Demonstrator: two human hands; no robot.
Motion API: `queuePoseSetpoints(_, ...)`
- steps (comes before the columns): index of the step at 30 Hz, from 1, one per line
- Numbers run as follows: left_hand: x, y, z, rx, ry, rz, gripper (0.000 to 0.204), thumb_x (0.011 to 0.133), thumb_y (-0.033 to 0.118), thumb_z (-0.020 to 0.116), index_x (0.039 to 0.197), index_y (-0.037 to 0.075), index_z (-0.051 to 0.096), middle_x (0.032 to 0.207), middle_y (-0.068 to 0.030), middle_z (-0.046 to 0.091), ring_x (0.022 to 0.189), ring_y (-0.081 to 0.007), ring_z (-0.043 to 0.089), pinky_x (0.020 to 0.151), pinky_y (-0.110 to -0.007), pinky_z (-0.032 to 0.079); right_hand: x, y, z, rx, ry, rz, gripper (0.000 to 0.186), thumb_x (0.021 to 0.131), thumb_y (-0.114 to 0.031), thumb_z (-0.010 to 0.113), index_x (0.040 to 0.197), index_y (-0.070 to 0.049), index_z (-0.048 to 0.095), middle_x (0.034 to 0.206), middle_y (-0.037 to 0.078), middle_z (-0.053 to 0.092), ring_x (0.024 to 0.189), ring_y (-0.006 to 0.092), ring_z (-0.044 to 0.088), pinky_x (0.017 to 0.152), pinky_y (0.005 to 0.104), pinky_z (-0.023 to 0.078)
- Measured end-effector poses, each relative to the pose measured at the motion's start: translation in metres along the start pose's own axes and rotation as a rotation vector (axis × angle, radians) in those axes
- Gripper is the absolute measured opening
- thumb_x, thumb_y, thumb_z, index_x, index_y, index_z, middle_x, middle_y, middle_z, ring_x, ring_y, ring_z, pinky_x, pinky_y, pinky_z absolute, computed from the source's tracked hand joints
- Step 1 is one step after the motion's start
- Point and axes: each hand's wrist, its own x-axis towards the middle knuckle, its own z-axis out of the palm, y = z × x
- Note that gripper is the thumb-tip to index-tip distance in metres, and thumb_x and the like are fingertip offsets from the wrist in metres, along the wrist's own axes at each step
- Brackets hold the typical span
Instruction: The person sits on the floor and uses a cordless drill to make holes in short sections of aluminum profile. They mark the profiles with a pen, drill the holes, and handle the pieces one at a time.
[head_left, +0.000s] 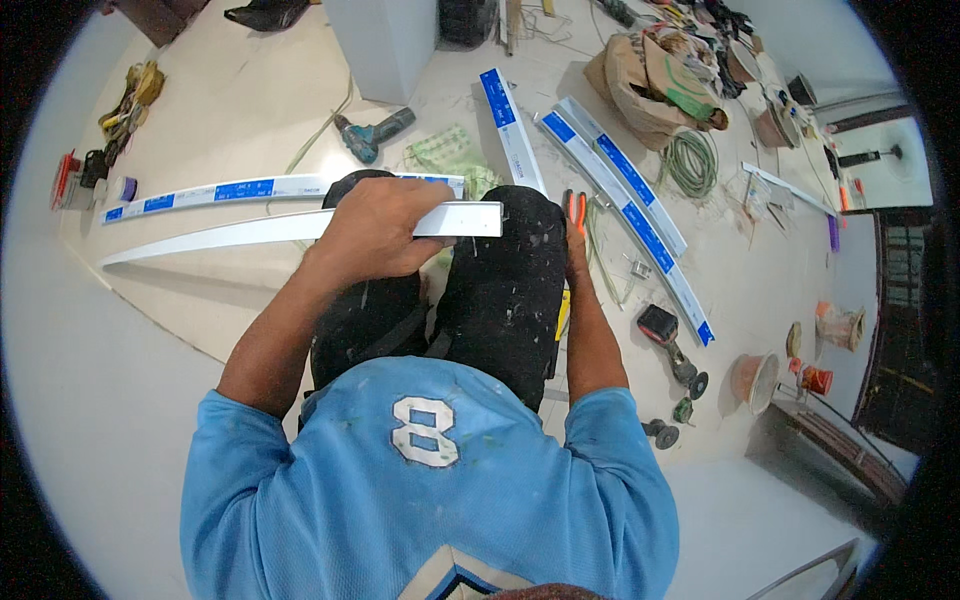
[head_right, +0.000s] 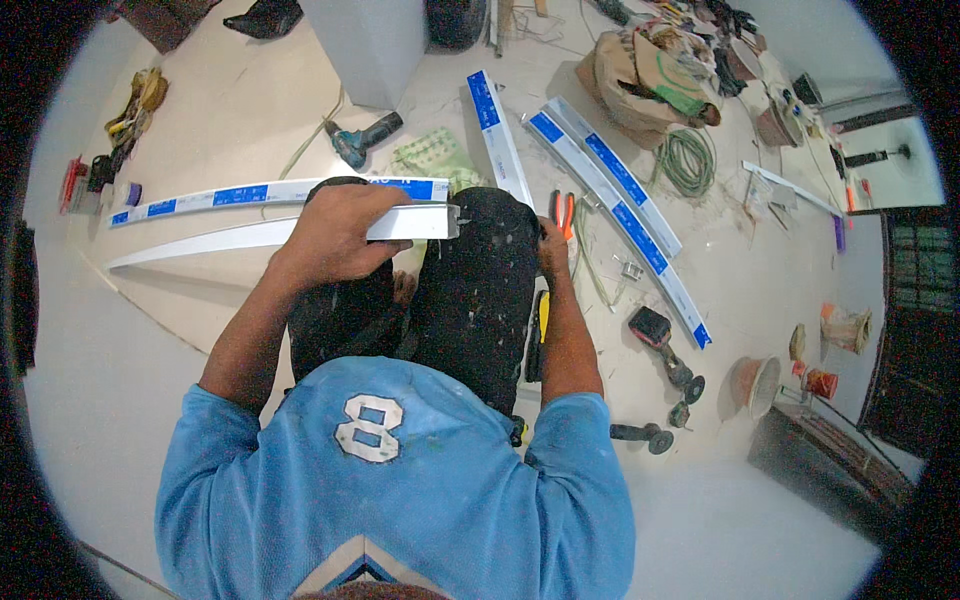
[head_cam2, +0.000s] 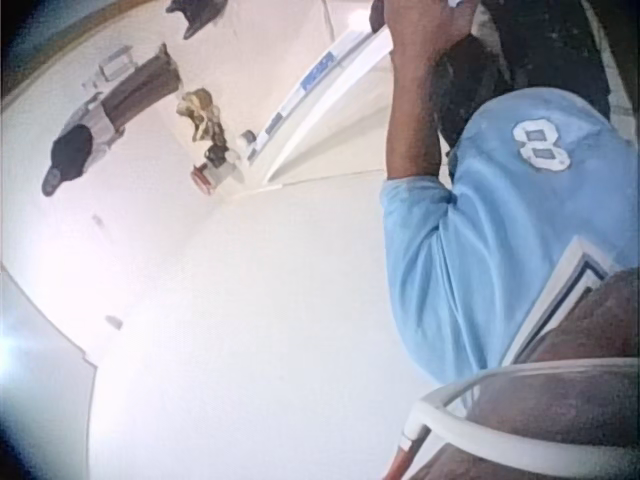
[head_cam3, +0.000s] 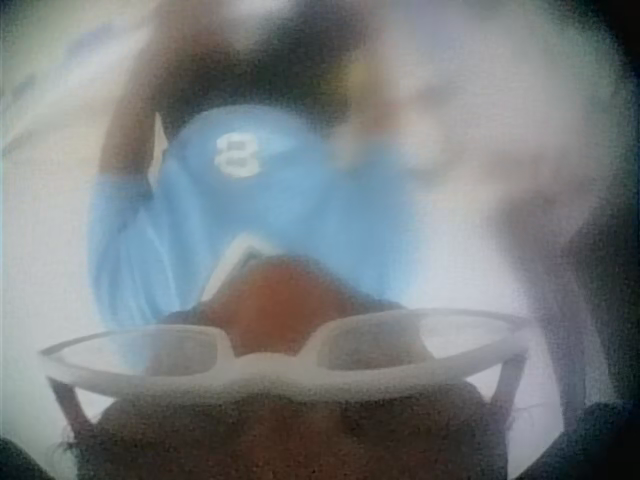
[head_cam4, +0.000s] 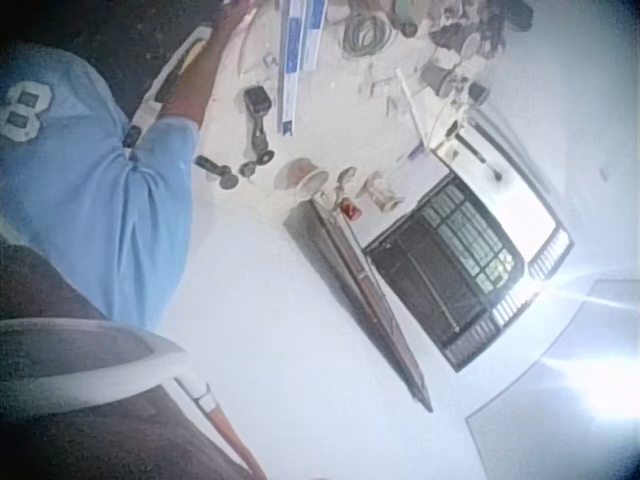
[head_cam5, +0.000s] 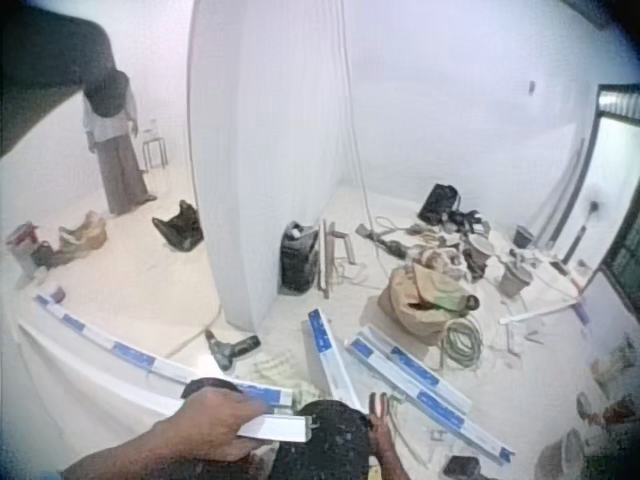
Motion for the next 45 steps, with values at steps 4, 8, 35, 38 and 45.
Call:
queuePoseSetpoints(4,-0.005,-0.006,0.003,0.056,0.048,-0.012,0.036,0.086,0.025,0.084,0.116,0.009,0.072,0.097,-0.0181,0.077,0.093,-0.0398,0.076,0.083,-0.051,0.058,-0.009,-0.023,0.038,0.1,-0.068,-0.018,0.032,0.101,-0.022,0.072,0.127,-0.002,0.072,0.112,0.011,0.074,0.103,0.0202,0.07,0.093,0.0337,0.054)
queuePoseSetpoints(8,-0.006,-0.009,0.004,0.062,0.016,-0.032,0.039,0.085,0.023,0.086,0.118,0.009,0.072,0.101,-0.018,0.077,0.096,-0.0407,0.075,0.082,-0.052,0.058,-0.007,-0.027,0.039,-0.078,-0.093,0.004,0.033,0.102,-0.025,0.072,0.126,-0.002,0.073,0.111,0.011,0.075,0.102,0.0219,0.071,0.092,0.0355,0.055)
queuePoseSetpoints(35,-0.017,-0.013,0.019,0.087,0.199,0.021,0.037,0.078,0.019,0.085,0.111,0.008,0.07,0.1,-0.014,0.076,0.097,-0.0373,0.075,0.086,-0.051,0.059,-0.102,-0.364,0.044,0.147,0.027,-0.562,0.022,0.091,-0.003,0.066,0.112,0.005,0.068,0.096,0.015,0.07,0.07,0.0169,0.064,0.062,0.0293,0.052)
queuePoseSetpoints(38,-0.018,-0.013,0.02,0.084,0.233,0.032,0.034,0.077,0.018,0.086,0.104,0.007,0.068,0.095,-0.0135,0.075,0.094,-0.0367,0.075,0.084,-0.051,0.059,-0.12,-0.383,0.082,-0.017,0.044,-0.467,0.012,0.087,-0.002,0.073,0.098,0.002,0.073,0.093,0.011,0.068,0.089,0.0219,0.065,0.088,0.0357,0.051)
queuePoseSetpoints(45,-0.02,-0.011,0.019,0.083,0.222,0.021,0.032,0.076,0.017,0.086,0.099,0.007,0.066,0.091,-0.0137,0.074,0.09,-0.0372,0.075,0.082,-0.05,0.059,-0.122,-0.356,0.101,-0.007,0.037,-0.551,0.009,0.092,-0.001,0.071,0.1,0.002,0.067,0.094,0.012,0.067,0.085,0.021,0.063,0.079,0.0362,0.051)
